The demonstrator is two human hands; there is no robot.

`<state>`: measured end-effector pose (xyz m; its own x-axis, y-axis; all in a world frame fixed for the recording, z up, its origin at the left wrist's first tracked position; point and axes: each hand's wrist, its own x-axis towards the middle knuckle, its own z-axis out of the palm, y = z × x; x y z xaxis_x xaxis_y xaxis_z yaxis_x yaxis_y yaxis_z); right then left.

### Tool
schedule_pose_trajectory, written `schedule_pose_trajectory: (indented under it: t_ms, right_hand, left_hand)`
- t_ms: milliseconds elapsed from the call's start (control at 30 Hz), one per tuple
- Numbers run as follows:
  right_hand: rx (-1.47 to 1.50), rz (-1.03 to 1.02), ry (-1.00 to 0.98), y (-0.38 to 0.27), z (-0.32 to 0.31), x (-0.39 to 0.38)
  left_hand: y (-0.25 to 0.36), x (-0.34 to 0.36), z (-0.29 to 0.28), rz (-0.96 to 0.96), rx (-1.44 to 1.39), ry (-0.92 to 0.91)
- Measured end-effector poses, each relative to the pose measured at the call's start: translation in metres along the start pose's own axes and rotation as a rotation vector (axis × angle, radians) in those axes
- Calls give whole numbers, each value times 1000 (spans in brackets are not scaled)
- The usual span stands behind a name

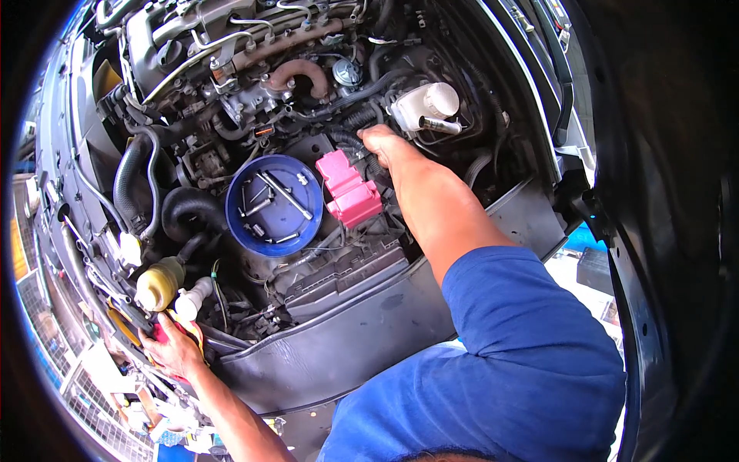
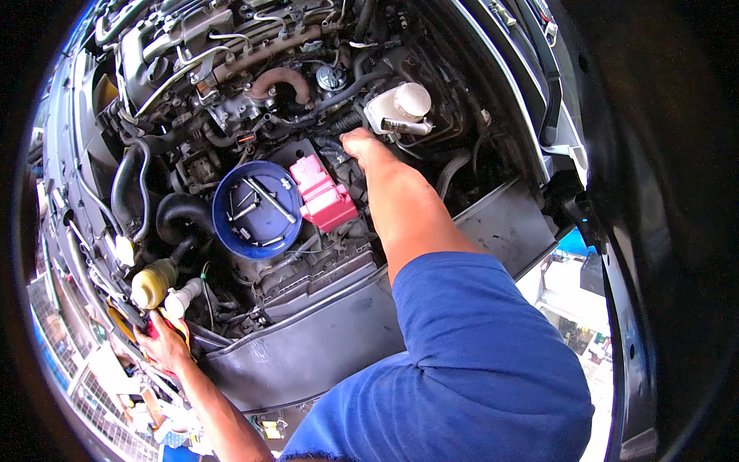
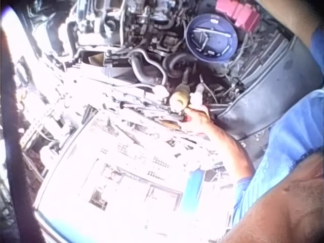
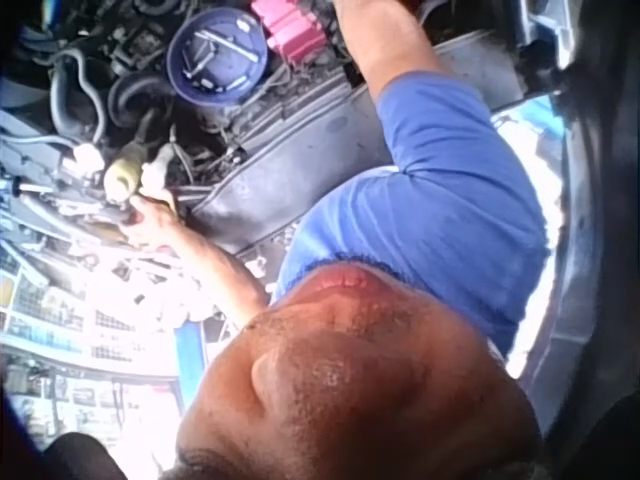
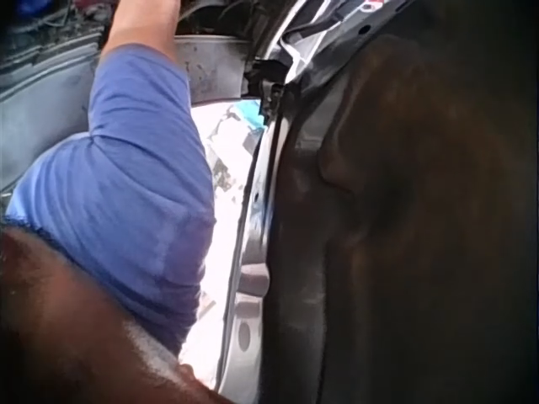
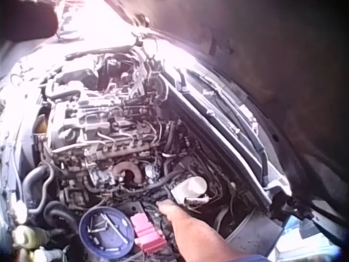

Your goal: Repairing and maintaining engine components using hand tools in an auto repair shop.

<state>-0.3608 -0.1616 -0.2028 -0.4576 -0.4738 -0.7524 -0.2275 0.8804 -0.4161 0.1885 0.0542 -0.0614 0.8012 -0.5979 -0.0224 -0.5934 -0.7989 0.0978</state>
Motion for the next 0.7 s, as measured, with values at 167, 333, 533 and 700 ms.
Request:
schedule_pose_trajectory:
  t_ms: [167, 333, 533, 700]
  right_hand:
    - [-166, -85, 121, 10, 5, 24]
    - [-59, -80, 30, 21, 6, 53]
    - [-536, -174, 24, -2, 0, 38]
    - [-1064, -351, -58, -32, -11, -3]
  left_hand:
    - [-3, 1, 2, 37, -81, 4]
    - [-6, 2, 3, 26, 16, 14]
    - [-4, 1, 3, 58, 12, 40]
    - [-4, -1, 2, 65, -75, 39]
